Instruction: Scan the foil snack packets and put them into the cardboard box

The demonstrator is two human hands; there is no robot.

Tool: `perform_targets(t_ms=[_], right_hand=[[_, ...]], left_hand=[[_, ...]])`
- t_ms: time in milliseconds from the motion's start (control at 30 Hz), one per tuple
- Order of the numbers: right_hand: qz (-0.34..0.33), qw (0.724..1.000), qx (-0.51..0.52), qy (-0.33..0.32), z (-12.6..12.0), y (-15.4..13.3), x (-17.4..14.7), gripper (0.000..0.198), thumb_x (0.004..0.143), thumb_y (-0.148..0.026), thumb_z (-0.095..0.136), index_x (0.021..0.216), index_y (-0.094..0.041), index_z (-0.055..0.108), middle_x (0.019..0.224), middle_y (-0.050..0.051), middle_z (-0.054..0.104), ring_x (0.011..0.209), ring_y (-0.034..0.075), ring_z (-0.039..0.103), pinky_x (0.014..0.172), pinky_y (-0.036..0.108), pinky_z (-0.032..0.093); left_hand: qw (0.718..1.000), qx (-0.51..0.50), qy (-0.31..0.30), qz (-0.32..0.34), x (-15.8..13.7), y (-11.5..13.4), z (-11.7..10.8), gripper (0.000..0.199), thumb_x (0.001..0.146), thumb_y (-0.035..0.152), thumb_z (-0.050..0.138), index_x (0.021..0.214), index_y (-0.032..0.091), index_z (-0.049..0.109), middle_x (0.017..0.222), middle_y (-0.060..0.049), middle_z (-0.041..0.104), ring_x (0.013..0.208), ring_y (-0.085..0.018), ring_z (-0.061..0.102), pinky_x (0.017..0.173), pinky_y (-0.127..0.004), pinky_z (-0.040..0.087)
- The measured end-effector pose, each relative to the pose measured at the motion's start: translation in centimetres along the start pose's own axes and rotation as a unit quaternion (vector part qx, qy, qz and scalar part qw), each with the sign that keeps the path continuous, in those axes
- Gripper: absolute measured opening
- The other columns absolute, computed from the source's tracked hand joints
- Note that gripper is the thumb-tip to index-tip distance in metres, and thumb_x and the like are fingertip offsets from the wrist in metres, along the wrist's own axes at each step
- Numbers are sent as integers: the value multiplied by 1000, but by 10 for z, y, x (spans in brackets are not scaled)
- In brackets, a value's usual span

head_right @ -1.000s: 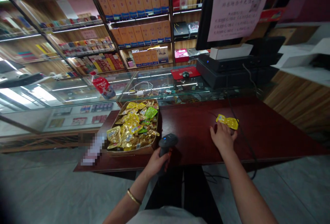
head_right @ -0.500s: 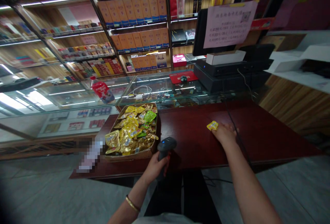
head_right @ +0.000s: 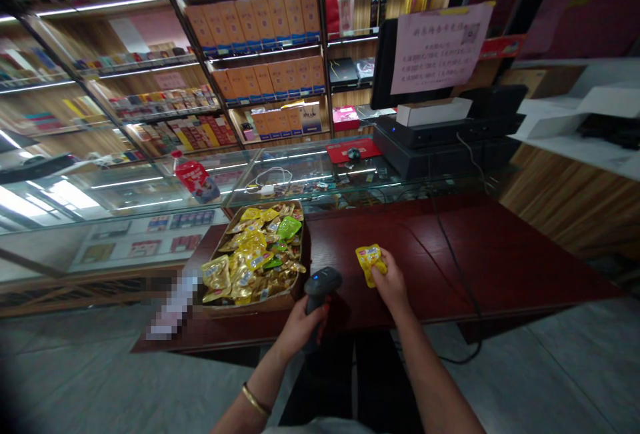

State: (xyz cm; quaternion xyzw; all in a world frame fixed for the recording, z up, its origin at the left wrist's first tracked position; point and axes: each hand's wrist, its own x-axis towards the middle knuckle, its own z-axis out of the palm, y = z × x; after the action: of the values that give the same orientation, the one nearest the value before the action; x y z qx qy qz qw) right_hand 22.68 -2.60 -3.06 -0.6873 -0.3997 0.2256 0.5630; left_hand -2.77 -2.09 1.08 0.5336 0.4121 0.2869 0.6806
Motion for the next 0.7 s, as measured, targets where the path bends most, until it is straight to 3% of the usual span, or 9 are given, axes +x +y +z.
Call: perform_targets(t_ms=[100, 333, 567, 700], right_hand=[[1, 998, 60, -9, -4, 6, 4, 58, 79, -41, 57, 133, -19, 54, 121, 11, 72, 105, 26, 72, 89, 39, 59], [7, 998, 66, 7, 1, 13, 4, 64, 83, -46, 59, 140, -19, 48, 126, 14, 70, 106, 27, 72, 86, 40, 61], [11, 994, 103, 34, -2, 1, 3, 92, 84, -46, 63, 161, -22, 20, 118, 11, 72, 96, 25, 74, 81, 40, 62], [13, 990, 138, 30, -2, -4, 2, 91, 86, -47, 63, 163, -23, 20, 127, 13, 70, 103, 27, 74, 85, 40, 62]], left_hand=[[1000, 1, 1, 0, 0, 1, 0, 48, 77, 52, 74, 104, 15, 60, 58, 6, 56, 39, -9, 49, 35, -19, 43], [1000, -8, 4, -3, -2, 4, 2, 53, 75, 56, 76, 104, 15, 60, 58, 6, 57, 39, -9, 49, 36, -20, 42], [1000, 2, 7, -12, -1, 5, 2, 54, 74, 57, 76, 103, 15, 60, 57, 6, 56, 38, -9, 47, 35, -19, 42], [1000, 1, 11, -21, -1, 5, 1, 52, 74, 55, 77, 104, 15, 61, 58, 6, 56, 38, -9, 48, 35, -19, 42]])
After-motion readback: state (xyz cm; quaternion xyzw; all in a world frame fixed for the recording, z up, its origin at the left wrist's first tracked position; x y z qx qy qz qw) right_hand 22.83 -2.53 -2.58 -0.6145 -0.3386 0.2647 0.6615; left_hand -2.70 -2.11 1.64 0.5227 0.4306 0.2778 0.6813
